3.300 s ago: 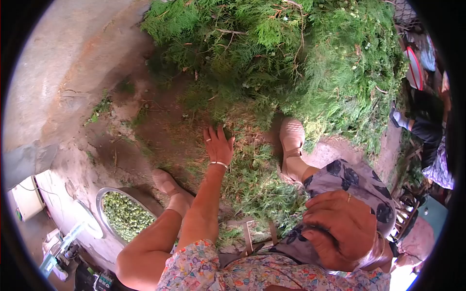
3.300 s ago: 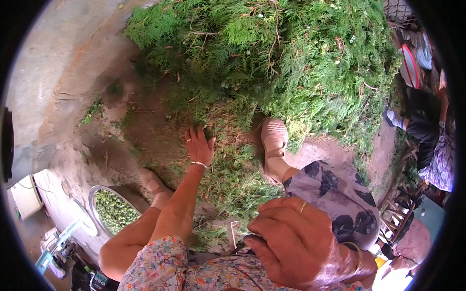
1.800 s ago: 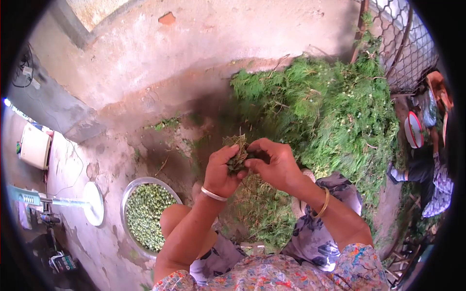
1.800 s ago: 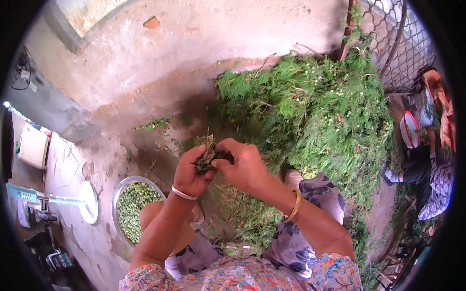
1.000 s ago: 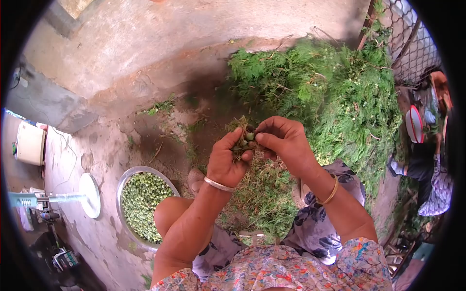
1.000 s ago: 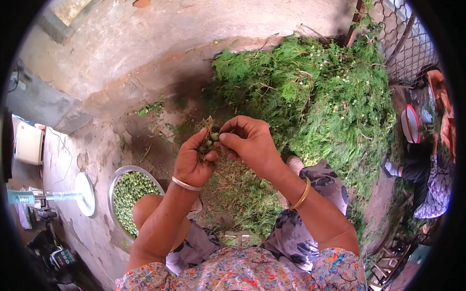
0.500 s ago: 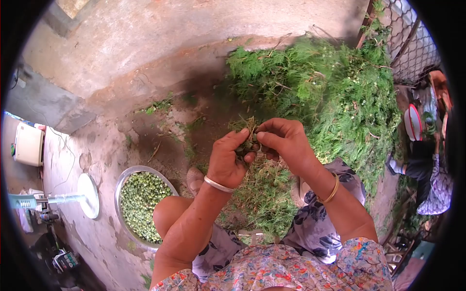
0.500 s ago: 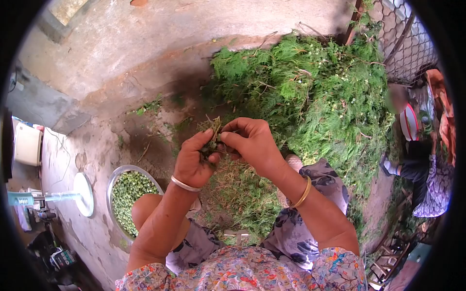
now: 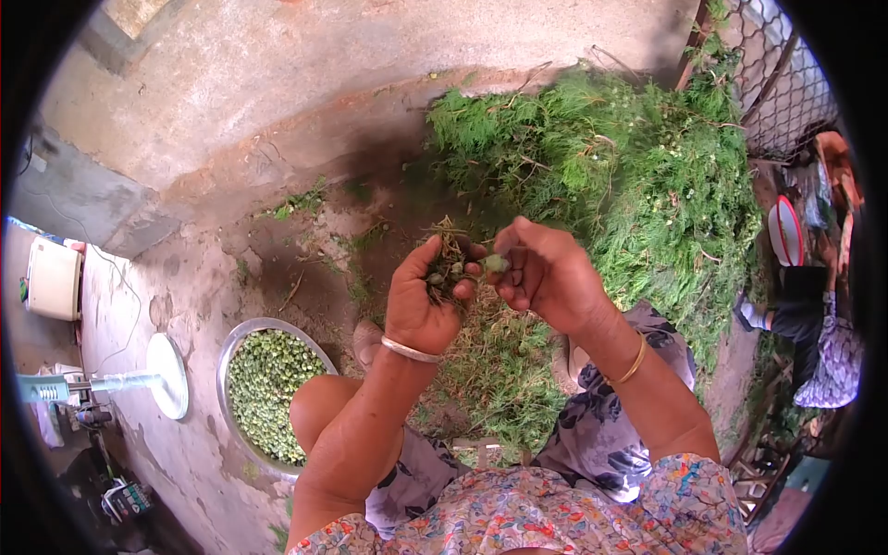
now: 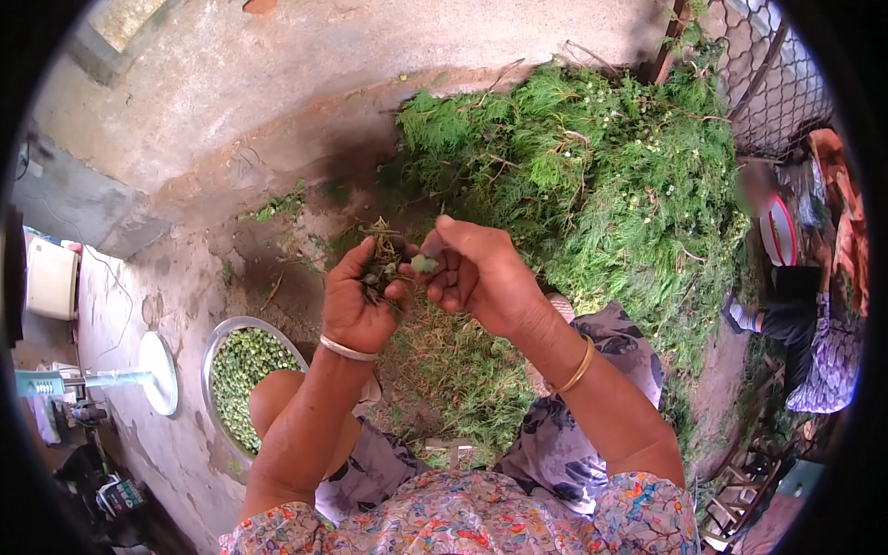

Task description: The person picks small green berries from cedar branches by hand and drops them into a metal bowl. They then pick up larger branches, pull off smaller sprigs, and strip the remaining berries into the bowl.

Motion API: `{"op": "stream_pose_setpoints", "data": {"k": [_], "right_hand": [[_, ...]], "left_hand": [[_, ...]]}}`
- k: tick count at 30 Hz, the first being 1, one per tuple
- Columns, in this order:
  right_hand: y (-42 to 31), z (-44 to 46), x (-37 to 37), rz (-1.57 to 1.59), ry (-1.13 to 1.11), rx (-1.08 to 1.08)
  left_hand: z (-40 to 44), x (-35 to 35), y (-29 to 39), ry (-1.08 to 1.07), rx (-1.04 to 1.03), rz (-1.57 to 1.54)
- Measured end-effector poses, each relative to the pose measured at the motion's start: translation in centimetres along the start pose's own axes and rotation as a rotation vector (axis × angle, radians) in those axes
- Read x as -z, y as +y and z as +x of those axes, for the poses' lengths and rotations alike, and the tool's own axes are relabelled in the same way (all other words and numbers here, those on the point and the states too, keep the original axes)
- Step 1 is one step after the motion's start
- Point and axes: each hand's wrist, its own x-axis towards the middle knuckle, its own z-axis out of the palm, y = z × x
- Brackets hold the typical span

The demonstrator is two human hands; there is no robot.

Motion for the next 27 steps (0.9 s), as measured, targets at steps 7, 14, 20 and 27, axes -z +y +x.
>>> {"op": "stream_pose_setpoints", "data": {"k": [7,14,20,27], "right_hand": [[0.9,0.6,0.6,-0.268,0.144,0.024],[1.4,0.6,0.5,-0.701,0.212,0.167],[0.6,0.9,1.2,-0.29,0.287,0.199],[2.1,0.5,0.3,-0.905,0.135,0.527]], "left_hand": [[0.5,0.5,-0.7,0.03,0.03,-0.044],[0.7,0.8,-1.1,0.023,0.018,-0.012],[0.3,-0.1,-0.8,-0.039,-0.011,-0.021],[0.7,1.2,-1.2,0.023,-0.022,-0.033]]}}
